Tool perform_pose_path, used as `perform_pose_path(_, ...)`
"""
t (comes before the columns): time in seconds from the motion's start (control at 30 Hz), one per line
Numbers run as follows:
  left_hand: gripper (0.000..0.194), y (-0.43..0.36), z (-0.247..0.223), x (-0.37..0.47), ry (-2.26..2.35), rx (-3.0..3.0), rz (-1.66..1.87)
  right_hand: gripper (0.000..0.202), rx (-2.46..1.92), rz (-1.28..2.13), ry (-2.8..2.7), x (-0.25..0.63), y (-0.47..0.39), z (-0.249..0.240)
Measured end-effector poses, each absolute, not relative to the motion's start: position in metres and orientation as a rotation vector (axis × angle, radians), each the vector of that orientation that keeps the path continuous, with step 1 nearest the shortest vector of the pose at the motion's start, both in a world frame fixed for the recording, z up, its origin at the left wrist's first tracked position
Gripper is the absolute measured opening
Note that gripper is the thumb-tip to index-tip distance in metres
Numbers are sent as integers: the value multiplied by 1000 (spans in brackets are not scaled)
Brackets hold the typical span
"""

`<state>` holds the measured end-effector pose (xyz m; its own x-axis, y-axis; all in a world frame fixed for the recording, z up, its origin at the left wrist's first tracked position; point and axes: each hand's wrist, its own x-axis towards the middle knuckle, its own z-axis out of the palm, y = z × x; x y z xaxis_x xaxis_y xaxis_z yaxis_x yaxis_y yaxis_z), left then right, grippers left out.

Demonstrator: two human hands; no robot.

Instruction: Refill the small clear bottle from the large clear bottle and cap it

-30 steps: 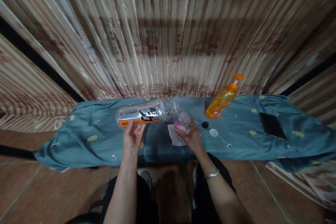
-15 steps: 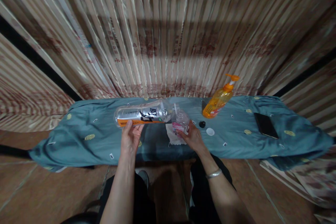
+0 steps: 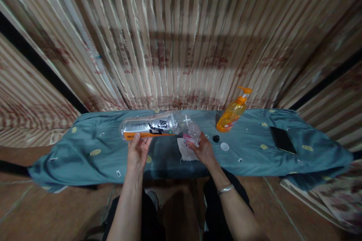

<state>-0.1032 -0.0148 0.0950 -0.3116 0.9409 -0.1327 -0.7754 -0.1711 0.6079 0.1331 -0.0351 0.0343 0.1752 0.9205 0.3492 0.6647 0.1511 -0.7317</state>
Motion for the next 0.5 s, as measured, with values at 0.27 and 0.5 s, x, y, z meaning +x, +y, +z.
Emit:
perform_pose_path(0.27, 29, -14, 95, -106, 684, 383, 1772, 45, -1573, 369, -1583, 133, -32, 32)
perform_pose_path(0.5, 29, -12, 92, -108, 708, 389, 1778, 48, -1592, 338, -1590, 133, -31, 27)
